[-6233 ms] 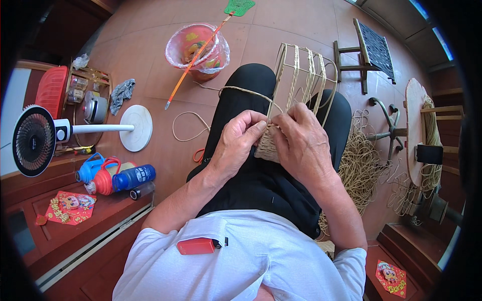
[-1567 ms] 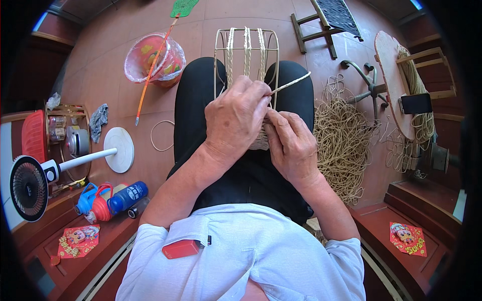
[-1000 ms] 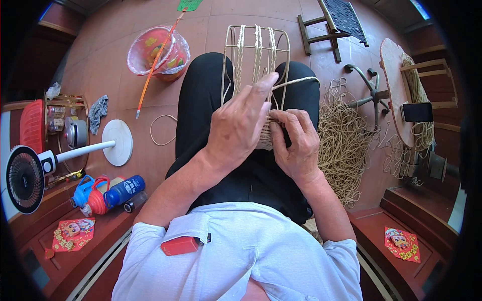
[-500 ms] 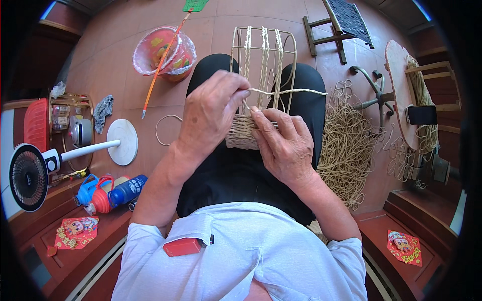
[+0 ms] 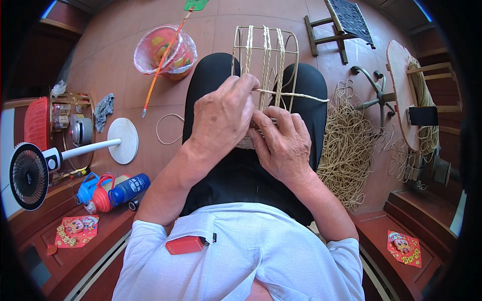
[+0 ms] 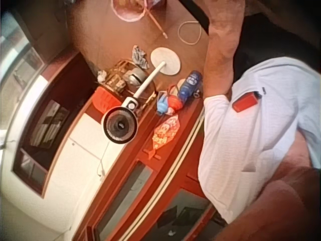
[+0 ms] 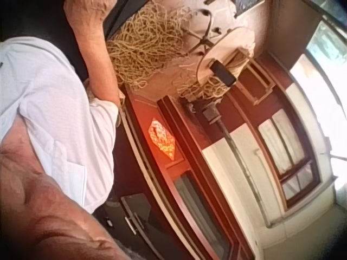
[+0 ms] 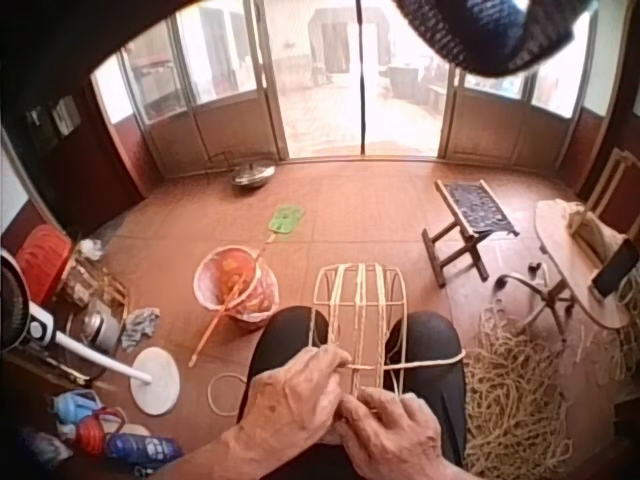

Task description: Hand-weaving a bamboo or straw basket frame using flexible strips.

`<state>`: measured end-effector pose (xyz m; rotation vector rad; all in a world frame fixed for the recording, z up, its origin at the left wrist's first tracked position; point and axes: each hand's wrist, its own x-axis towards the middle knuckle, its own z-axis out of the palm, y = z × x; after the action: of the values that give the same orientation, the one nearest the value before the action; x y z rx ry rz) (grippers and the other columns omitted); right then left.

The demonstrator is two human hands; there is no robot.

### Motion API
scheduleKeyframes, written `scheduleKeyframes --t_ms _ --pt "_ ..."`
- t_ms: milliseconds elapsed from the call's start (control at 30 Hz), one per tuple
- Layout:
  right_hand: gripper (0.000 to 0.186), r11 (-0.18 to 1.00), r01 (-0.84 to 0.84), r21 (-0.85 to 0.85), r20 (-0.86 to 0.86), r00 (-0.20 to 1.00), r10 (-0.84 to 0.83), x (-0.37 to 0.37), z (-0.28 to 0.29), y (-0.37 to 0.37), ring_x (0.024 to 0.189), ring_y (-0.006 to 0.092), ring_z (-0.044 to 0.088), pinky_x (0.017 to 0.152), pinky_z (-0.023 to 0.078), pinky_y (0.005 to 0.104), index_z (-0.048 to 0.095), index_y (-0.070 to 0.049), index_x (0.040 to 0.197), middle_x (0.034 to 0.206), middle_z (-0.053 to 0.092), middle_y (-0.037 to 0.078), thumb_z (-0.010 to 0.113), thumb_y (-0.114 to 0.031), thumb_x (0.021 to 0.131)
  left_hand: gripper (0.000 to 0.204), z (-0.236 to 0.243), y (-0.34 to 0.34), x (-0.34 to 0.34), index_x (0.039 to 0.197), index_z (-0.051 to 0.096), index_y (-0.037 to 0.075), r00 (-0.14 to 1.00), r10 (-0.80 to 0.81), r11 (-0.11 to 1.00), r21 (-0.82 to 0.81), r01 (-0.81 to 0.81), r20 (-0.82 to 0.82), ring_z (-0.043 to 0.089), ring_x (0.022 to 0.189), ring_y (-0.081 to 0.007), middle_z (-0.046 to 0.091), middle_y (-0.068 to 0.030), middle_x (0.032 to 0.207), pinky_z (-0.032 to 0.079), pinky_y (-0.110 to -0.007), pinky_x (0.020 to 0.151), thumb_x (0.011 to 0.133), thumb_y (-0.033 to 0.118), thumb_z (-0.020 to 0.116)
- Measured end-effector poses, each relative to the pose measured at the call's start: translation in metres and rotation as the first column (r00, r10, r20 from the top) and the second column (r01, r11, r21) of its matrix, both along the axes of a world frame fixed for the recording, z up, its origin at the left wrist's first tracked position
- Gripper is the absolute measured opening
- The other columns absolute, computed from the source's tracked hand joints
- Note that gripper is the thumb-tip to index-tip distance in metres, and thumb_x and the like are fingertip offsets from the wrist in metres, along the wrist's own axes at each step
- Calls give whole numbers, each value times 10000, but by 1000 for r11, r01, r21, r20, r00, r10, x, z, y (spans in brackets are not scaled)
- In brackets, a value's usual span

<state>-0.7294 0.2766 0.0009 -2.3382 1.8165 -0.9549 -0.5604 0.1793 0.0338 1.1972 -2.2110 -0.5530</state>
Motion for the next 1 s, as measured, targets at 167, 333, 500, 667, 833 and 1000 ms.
scheduleKeyframes --t_ms 167,333,500,667,833,1000 --pt "395 1000 6 -4 19 1000 -6 -1 2 0 948 261 648 855 538 408 781 -118 1374 1254 696 81 870 -205 999 229 -7 10 25 1296 724 81 951 11 966 248 69 -308 775 814 -188 810 -87 1081 612 -358 679 1077 37 776" --pt "348 1000 10 -5 73 997 -10 2 5 -1 927 255 649 844 532 406 806 -115 1320 1220 700 72 877 -183 986 283 -29 10 59 1438 684 84 396 570 463 680 568 -720 383 602 -10 685 -5 984 340 -200 514 1159 89 734" --pt "241 993 8 -115 107 994 5 13 6 -13 892 252 631 794 499 410 826 -122 1212 1085 666 58 877 -170 981 261 -47 -6 107 1452 671 102 225 648 525 640 561 -728 348 612 -34 476 66 828 340 -215 534 1207 190 695" --pt "134 995 36 -91 112 993 -25 32 7 -34 898 265 611 808 490 437 779 -123 966 980 602 59 867 -219 996 272 -75 -42 205 1431 703 107 262 679 605 725 329 -686 370 594 -28 473 86 774 314 -241 539 1182 209 742" --pt "222 995 90 -38 143 986 -83 45 9 -40 924 276 627 828 490 463 739 -109 848 959 603 73 856 -233 988 300 -96 -89 352 1410 703 125 186 838 532 844 -73 -513 393 568 -27 484 99 721 316 -239 530 1158 256 800" --pt "219 992 118 -48 171 979 -109 48 8 -42 911 285 641 823 490 459 728 -101 831 943 609 73 859 -223 957 239 -62 -90 343 1328 766 66 353 917 399 444 -802 -187 593 695 -62 718 -8 1032 540 -241 608 1198 261 723"
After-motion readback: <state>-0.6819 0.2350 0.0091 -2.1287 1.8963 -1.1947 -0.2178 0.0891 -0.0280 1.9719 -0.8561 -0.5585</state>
